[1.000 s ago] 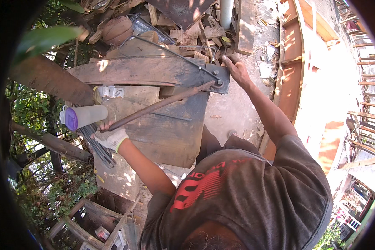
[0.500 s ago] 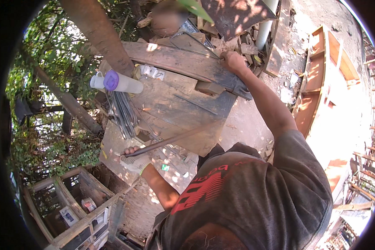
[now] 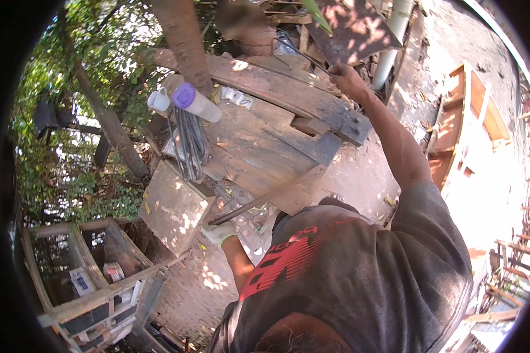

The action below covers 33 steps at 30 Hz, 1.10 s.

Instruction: The person bends several metal rods into U-shapes using a manual bending tool. They pick up each rod, place it into the tool's slot, and apply pressure to bend it before removing the finished piece and repeating the process.

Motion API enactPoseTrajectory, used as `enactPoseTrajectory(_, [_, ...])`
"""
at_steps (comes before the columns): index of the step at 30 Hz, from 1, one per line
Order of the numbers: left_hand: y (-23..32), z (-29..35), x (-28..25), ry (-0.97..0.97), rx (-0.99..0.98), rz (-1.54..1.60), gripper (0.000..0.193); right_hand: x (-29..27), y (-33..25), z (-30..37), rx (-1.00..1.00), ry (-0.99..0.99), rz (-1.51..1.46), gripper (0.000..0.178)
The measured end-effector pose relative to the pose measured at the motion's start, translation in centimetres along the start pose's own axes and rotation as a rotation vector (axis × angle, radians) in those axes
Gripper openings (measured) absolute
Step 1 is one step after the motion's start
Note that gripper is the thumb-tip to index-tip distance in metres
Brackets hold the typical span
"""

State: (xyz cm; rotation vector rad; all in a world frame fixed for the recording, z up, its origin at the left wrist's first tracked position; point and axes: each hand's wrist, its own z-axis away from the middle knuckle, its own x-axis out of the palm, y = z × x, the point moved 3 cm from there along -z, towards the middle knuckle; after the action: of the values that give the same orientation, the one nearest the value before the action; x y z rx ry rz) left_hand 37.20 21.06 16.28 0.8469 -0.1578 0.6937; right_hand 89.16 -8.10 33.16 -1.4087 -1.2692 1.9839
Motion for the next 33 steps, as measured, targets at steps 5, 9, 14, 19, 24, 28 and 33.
enactPoseTrajectory(5, [0.1,0.7,2.7,0.018,-0.074,0.119,0.029,-8.2,-1.4,7.6,-0.061,0.076,-0.746,0.013])
enactPoseTrajectory(9, [-0.2,2.8,6.5,-0.028,-0.142,0.001,0.034,-12.1,-0.9,14.3,-0.174,0.184,-0.963,0.03])
enactPoseTrajectory(14, [-0.5,-2.2,10.4,-0.259,-0.047,-0.073,0.031,-16.9,3.7,19.5,-0.103,0.592,-0.883,0.032])
enactPoseTrajectory(19, [1.5,3.3,14.9,-0.471,-0.065,-0.083,0.037,-15.8,10.8,29.2,0.146,0.943,-0.934,0.021])
enactPoseTrajectory(24, [2.5,5.4,18.9,-0.598,0.099,-0.161,0.039,-8.7,21.0,40.0,0.268,1.223,-1.08,0.019])
enactPoseTrajectory(28, [1.6,10.3,20.6,-0.722,0.22,-0.211,0.04,-3.5,25.4,48.5,0.82,1.384,-1.445,0.021])
enactPoseTrajectory(33, [1.4,17.5,21.8,-0.936,0.422,-0.267,0.041,-0.8,29.4,59.5,1.05,1.392,-1.314,0.038])
